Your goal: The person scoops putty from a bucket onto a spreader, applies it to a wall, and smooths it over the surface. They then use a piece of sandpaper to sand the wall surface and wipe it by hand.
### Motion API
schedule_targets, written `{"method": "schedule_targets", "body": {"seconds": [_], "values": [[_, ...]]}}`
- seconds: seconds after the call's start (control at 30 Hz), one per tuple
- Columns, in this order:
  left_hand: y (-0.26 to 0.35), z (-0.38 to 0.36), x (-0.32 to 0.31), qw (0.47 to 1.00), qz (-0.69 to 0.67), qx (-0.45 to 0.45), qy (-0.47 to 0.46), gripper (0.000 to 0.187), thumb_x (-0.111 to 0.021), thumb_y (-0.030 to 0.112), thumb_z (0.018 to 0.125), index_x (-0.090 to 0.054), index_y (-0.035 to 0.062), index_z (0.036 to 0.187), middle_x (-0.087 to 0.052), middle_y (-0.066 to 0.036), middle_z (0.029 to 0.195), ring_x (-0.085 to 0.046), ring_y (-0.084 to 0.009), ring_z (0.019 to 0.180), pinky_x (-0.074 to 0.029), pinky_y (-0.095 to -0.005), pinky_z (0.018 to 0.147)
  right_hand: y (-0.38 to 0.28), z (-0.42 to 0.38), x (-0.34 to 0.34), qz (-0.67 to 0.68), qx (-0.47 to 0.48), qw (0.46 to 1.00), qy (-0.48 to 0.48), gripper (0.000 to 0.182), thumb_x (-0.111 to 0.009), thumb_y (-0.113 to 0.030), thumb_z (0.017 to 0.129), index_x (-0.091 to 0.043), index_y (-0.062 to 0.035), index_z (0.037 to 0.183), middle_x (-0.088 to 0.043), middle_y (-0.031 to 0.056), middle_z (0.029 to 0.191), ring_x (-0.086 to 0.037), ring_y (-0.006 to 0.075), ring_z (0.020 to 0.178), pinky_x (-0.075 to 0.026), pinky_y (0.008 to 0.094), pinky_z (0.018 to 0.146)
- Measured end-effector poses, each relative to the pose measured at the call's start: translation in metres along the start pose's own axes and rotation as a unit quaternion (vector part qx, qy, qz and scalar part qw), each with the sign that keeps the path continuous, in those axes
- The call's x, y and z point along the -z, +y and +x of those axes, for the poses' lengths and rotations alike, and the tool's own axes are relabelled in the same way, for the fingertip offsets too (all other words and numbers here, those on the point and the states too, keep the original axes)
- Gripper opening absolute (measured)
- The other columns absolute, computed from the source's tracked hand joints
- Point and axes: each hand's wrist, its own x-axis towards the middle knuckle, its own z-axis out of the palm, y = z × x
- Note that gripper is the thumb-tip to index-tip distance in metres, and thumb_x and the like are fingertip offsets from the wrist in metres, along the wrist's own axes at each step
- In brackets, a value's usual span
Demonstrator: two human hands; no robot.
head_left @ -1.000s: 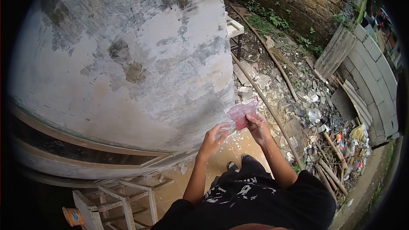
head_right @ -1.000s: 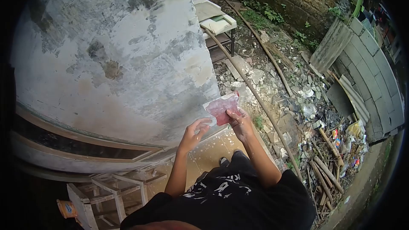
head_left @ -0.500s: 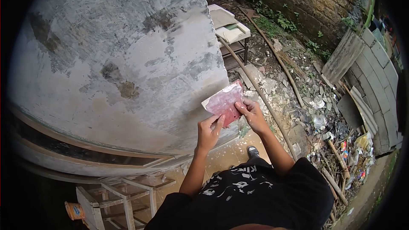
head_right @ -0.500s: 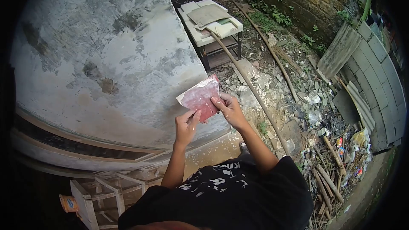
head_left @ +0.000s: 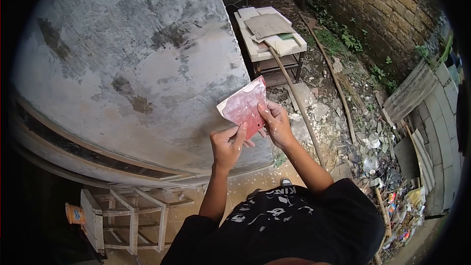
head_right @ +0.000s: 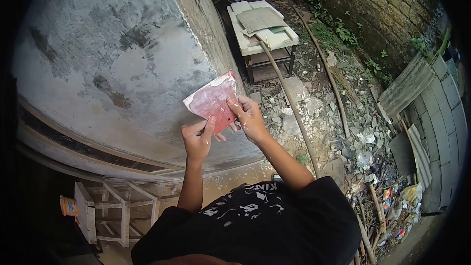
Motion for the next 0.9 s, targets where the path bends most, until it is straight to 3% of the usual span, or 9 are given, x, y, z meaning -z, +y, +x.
{"method": "schedule_targets", "body": {"seconds": [0.3, 0.37, 0.5, 0.7, 0.77, 0.9], "values": [[0.028, 0.006, 0.0, 0.998, 0.02, -0.021, 0.058, 0.028, -0.061, 0.004, 0.095, -0.068, -0.011, 0.072, -0.064, -0.009, 0.055, -0.066, -0.014, 0.049, -0.048, -0.0231, 0.043, -0.04, 0.007, -0.022, -0.003, -0.004, 0.999, -0.042, 0.023, -0.055, -0.022, 0.102, -0.063, 0.0001, 0.099, -0.062, 0.0014, 0.072, -0.048, 0.0038, 0.048, -0.032, 0.0204, 0.035], [0.03, 0.01, 0.003, 0.997, 0.024, -0.021, 0.063, 0.028, -0.061, 0.004, 0.095, -0.068, -0.0106, 0.071, -0.065, -0.009, 0.054, -0.066, -0.0142, 0.048, -0.048, -0.023, 0.042, -0.041, 0.009, -0.026, -0.006, -0.015, 0.999, -0.037, 0.025, -0.056, -0.024, 0.101, -0.063, -0.0011, 0.094, -0.059, 0.0016, 0.062, -0.043, 0.0049, 0.039, -0.025, 0.0218, 0.034], [0.036, 0.007, -0.001, 0.996, 0.027, -0.03, 0.08, 0.03, -0.062, 0.005, 0.094, -0.067, -0.0106, 0.069, -0.065, -0.009, 0.054, -0.066, -0.0141, 0.048, -0.046, -0.023, 0.041, -0.042, 0.0, -0.035, 0.029, 0.031, 0.999, -0.002, 0.026, -0.056, -0.025, 0.102, -0.063, -0.0006, 0.097, -0.059, 0.0014, 0.062, -0.042, 0.0044, 0.039, -0.025, 0.0219, 0.034], [0.041, 0.017, -0.001, 0.994, 0.042, -0.04, 0.089, 0.03, -0.062, 0.005, 0.094, -0.067, -0.0108, 0.07, -0.064, -0.009, 0.053, -0.066, -0.0131, 0.049, -0.045, -0.0233, 0.041, -0.051, 0.013, -0.03, 0.008, 0.005, 0.999, -0.048, 0.023, -0.055, -0.022, 0.102, -0.062, -0.0002, 0.103, -0.062, 0.0013, 0.074, -0.048, 0.0037, 0.05, -0.031, 0.0199, 0.036], [0.046, 0.021, -0.002, 0.993, 0.035, -0.049, 0.103, 0.03, -0.062, 0.005, 0.094, -0.067, -0.0108, 0.07, -0.064, -0.008, 0.053, -0.066, -0.013, 0.049, -0.045, -0.0234, 0.041, -0.054, 0.018, -0.039, 0.041, 0.023, 0.999, -0.015, 0.026, -0.059, -0.025, 0.1, -0.063, -0.0014, 0.092, -0.059, 0.0004, 0.063, -0.04, 0.0034, 0.039, -0.024, 0.0213, 0.034], [0.054, 0.032, 0.0, 0.99, 0.056, -0.063, 0.116, 0.029, -0.063, 0.005, 0.094, -0.067, -0.0111, 0.071, -0.063, -0.007, 0.053, -0.065, -0.0126, 0.048, -0.045, -0.0235, 0.041, -0.068, 0.027, -0.043, 0.039, 0.037, 0.998, -0.035, 0.025, -0.058, -0.025, 0.1, -0.063, -0.0016, 0.091, -0.059, 0.0005, 0.063, -0.041, 0.0035, 0.04, -0.025, 0.0215, 0.034]]}}
